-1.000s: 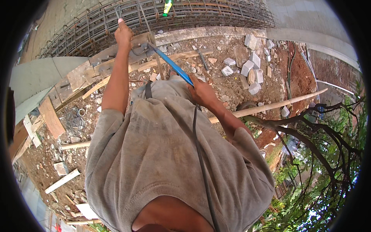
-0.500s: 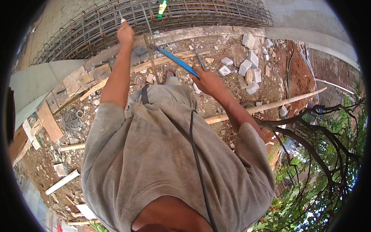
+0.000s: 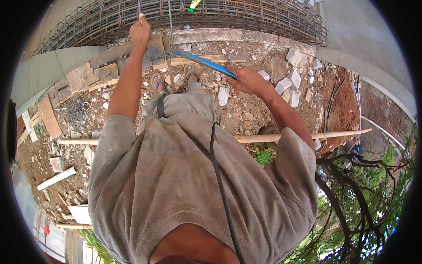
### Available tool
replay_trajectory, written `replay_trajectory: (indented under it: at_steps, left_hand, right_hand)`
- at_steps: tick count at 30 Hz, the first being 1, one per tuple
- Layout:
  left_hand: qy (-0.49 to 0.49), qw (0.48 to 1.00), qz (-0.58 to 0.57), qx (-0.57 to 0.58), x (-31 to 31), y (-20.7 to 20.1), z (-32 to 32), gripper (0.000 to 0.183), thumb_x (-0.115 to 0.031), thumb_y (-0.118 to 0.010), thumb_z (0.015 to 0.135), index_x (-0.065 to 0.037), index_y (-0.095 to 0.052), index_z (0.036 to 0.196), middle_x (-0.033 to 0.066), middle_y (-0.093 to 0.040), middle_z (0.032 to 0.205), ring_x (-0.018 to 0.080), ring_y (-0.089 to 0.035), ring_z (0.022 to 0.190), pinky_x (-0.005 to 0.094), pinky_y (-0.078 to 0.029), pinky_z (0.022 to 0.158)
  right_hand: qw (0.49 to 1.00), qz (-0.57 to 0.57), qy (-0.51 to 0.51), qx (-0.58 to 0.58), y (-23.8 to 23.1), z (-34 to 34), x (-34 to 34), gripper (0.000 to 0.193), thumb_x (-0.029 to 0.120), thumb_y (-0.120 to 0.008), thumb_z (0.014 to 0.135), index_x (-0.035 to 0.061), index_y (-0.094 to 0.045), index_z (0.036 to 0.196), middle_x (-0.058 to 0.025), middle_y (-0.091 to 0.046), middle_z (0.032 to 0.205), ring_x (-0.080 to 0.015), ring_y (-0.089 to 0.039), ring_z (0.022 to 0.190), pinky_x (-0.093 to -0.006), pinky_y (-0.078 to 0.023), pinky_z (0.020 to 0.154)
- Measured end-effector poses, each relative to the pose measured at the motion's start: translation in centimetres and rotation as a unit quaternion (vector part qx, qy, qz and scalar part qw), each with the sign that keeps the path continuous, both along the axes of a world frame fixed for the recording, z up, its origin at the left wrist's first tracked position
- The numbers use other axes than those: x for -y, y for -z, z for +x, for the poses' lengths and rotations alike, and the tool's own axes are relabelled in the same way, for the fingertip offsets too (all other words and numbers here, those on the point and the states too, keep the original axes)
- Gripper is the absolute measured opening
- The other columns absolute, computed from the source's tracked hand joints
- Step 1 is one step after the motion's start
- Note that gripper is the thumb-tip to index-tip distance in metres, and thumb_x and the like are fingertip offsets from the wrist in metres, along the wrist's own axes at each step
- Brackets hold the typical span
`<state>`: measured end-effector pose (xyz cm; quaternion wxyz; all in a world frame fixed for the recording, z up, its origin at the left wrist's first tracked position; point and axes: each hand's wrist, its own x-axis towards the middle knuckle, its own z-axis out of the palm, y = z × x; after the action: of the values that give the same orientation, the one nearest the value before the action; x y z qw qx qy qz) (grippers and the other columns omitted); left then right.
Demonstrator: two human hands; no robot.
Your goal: The person uses a blue-handled rebar bending tool to bend a metal rebar hook on a construction site. They repeatedly reposition the tool and apply force to shape the metal piece.
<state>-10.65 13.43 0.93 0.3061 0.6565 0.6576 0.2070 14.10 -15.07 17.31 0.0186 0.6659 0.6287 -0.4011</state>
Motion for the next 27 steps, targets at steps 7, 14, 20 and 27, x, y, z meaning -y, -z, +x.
replay_trajectory:
  at_steps: [7, 14, 20, 27]
  left_hand:
    - [-0.073, 0.990, 0.011, -0.122, -0.4, -0.5, -1.9, 0.064, -0.053, -0.041, 0.097, 0.001, -0.074, 0.090, 0.0296, -0.069, 0.093, 0.0471, -0.066, 0.094, 0.0524, -0.050, 0.087]
    - [-0.049, 0.988, -0.013, -0.148, -1.0, 0.7, -2.4, 0.060, -0.050, -0.046, 0.095, 0.003, -0.073, 0.088, 0.0294, -0.069, 0.093, 0.0454, -0.067, 0.093, 0.0502, -0.050, 0.087]
    - [-0.054, 0.986, -0.013, -0.156, -1.0, 1.1, -2.4, 0.057, -0.044, -0.045, 0.096, 0.005, -0.072, 0.084, 0.0304, -0.069, 0.088, 0.0465, -0.067, 0.088, 0.0512, -0.051, 0.084]
    - [-0.051, 0.982, -0.016, -0.180, -1.2, 0.7, -2.3, 0.056, -0.040, -0.043, 0.097, 0.006, -0.071, 0.082, 0.0309, -0.068, 0.085, 0.0471, -0.067, 0.084, 0.0521, -0.051, 0.083]
  right_hand:
    - [0.993, -0.087, -0.061, 0.052, -2.8, -0.4, -3.9, 0.047, 0.035, -0.057, 0.097, 0.0076, -0.048, 0.134, -0.0238, -0.067, 0.084, -0.0421, -0.067, 0.084, -0.0523, -0.051, 0.080]
    - [0.987, -0.102, -0.121, 0.010, -1.8, 3.4, -7.4, 0.044, 0.028, -0.059, 0.094, 0.0063, -0.049, 0.132, -0.0240, -0.067, 0.081, -0.0409, -0.068, 0.081, -0.0523, -0.052, 0.076]
    - [0.983, -0.101, -0.156, 0.010, 0.2, 5.6, -8.7, 0.050, 0.036, -0.057, 0.096, 0.0040, -0.049, 0.133, -0.0245, -0.066, 0.075, -0.0391, -0.068, 0.078, -0.0505, -0.052, 0.077]
    - [0.977, -0.136, -0.162, -0.021, 4.1, 8.3, -9.6, 0.053, 0.040, -0.057, 0.096, 0.0058, -0.049, 0.136, -0.0229, -0.066, 0.074, -0.0390, -0.068, 0.074, -0.0508, -0.052, 0.076]
